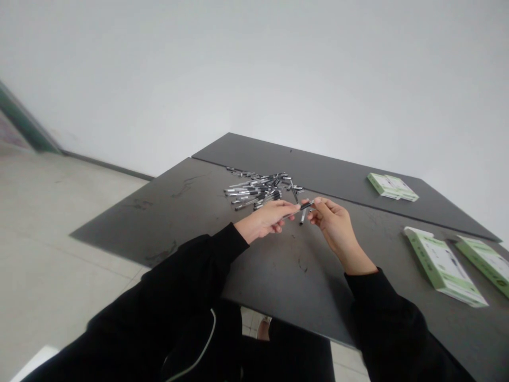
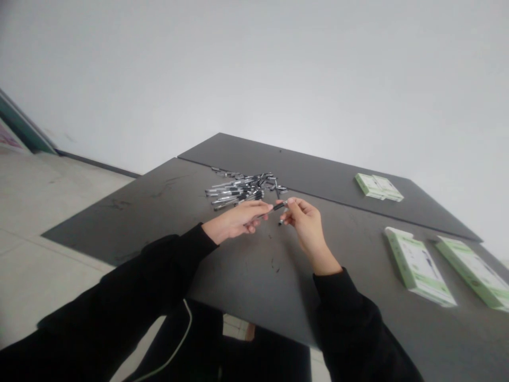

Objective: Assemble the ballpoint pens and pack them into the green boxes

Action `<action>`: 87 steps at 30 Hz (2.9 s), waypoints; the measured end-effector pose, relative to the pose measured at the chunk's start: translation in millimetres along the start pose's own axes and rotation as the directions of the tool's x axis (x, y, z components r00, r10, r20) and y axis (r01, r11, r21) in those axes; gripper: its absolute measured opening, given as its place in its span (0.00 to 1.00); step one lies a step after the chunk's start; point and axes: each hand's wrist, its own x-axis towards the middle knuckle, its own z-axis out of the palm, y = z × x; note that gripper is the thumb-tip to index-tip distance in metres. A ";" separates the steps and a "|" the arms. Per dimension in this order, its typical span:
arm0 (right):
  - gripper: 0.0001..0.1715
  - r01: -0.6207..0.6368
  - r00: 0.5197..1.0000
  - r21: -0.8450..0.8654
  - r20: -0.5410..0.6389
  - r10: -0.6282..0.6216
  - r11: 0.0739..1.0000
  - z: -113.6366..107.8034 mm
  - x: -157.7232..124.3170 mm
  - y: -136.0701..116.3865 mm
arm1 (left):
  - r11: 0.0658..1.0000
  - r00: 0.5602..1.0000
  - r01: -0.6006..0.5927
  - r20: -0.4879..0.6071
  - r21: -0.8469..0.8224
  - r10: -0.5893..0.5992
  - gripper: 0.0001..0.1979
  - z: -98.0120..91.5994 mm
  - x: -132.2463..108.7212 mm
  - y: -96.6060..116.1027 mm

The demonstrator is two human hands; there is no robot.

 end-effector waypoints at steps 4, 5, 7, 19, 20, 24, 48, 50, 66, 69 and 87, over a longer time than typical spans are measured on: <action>0.19 -0.013 1.000 -0.003 0.020 0.013 1.000 1.0 -1.1 -0.8 | 0.989 0.984 0.128 0.136 -0.068 -0.118 0.20 -0.8 2.5 -2.6; 0.19 -0.017 0.999 -0.003 0.027 0.017 1.000 1.2 -1.3 -1.4 | 0.994 0.989 0.096 0.118 -0.055 -0.089 0.19 -0.6 3.1 -3.5; 0.19 -0.019 1.000 -0.001 0.024 0.019 1.000 1.2 -1.6 -2.2 | 1.000 0.999 0.003 0.035 -0.004 -0.003 0.13 0.4 3.4 -4.4; 0.17 0.002 1.000 -0.024 0.030 -0.001 1.000 0.1 -1.3 -4.1 | 0.999 0.998 0.033 0.055 -0.042 -0.031 0.14 0.4 -0.1 0.8; 0.17 0.004 1.000 -0.021 0.030 -0.004 1.000 0.1 -1.4 -4.0 | 1.000 1.000 -0.009 0.016 -0.024 0.009 0.11 0.8 0.4 -0.2; 0.17 0.032 0.999 -0.017 0.020 -0.031 0.999 0.6 -1.4 -1.9 | 0.998 0.999 -0.023 -0.041 -0.057 0.021 0.07 1.4 -1.5 2.7; 0.18 0.067 0.995 -0.050 0.084 -0.062 0.997 -1.6 -4.8 -15.5 | 0.966 0.964 -0.257 0.076 0.018 0.255 0.05 -1.7 1.8 -6.3; 0.22 0.057 0.998 -0.081 0.041 -0.054 0.995 -3.3 -2.4 -12.1 | 0.966 0.964 -0.257 0.077 0.020 0.255 0.06 -0.9 1.9 -7.0; 0.21 0.047 0.989 -0.119 0.142 -0.030 0.992 -14.0 -2.8 -25.9 | 0.979 0.975 -0.201 0.095 0.011 0.200 0.04 -0.6 0.7 -4.9; 0.19 0.053 0.985 -0.117 0.168 -0.033 0.992 -16.5 -2.0 -26.5 | 0.975 0.969 -0.223 0.115 0.019 0.219 0.05 -2.1 1.6 -6.3; 0.22 0.033 0.983 -0.211 0.184 0.006 0.977 -22.1 -0.6 -30.5 | 0.978 0.978 -0.195 0.088 0.074 0.188 0.04 -4.0 2.8 -5.7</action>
